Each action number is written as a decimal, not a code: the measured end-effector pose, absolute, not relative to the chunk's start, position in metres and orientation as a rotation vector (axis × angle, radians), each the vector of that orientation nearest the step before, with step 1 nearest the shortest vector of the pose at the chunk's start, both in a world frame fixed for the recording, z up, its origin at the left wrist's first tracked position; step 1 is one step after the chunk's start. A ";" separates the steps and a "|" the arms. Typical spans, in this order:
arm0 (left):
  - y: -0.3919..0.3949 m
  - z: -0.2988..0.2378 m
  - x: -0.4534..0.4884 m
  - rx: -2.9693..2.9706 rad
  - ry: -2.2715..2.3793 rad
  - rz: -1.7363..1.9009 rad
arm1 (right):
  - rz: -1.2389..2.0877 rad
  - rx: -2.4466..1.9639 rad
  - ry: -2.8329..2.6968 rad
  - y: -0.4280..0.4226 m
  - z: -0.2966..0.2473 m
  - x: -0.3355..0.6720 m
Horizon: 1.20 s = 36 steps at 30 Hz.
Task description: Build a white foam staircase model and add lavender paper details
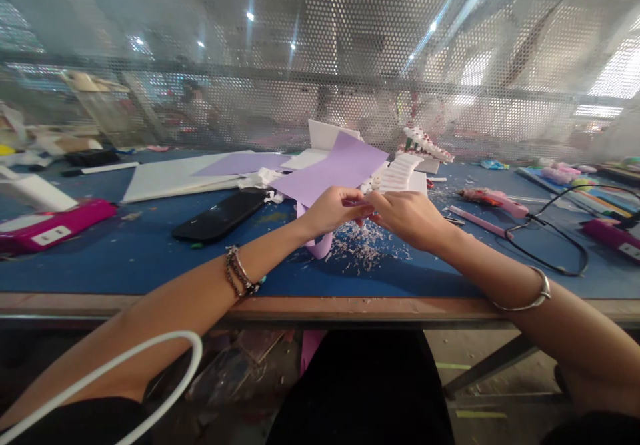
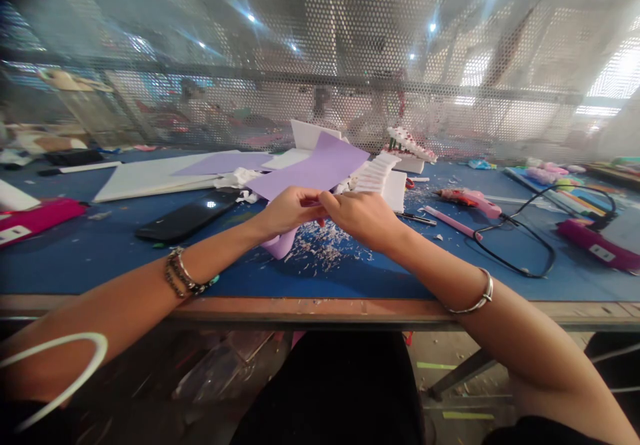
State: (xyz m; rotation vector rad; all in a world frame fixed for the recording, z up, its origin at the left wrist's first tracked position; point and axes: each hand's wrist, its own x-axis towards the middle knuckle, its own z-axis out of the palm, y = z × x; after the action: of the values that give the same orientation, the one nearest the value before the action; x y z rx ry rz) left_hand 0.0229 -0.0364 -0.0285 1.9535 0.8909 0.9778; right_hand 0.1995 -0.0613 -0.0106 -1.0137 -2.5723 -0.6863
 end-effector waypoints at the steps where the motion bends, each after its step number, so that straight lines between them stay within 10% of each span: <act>1: -0.036 -0.028 0.023 1.949 0.883 0.974 | -0.637 -1.035 -2.572 -0.061 -0.011 0.200; 16: -0.037 -0.021 0.016 1.882 0.698 0.863 | 0.486 -0.621 -2.412 -0.052 -0.005 0.211; 36: -0.033 -0.011 0.007 1.876 0.728 0.752 | 0.563 -0.619 -2.306 -0.045 -0.003 0.217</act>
State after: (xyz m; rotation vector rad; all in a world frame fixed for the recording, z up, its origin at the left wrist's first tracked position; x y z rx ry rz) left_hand 0.0073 -0.0335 -0.0112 1.8763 0.7283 0.7518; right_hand 0.2169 -0.0447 -0.0029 -0.6194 -2.3057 0.5626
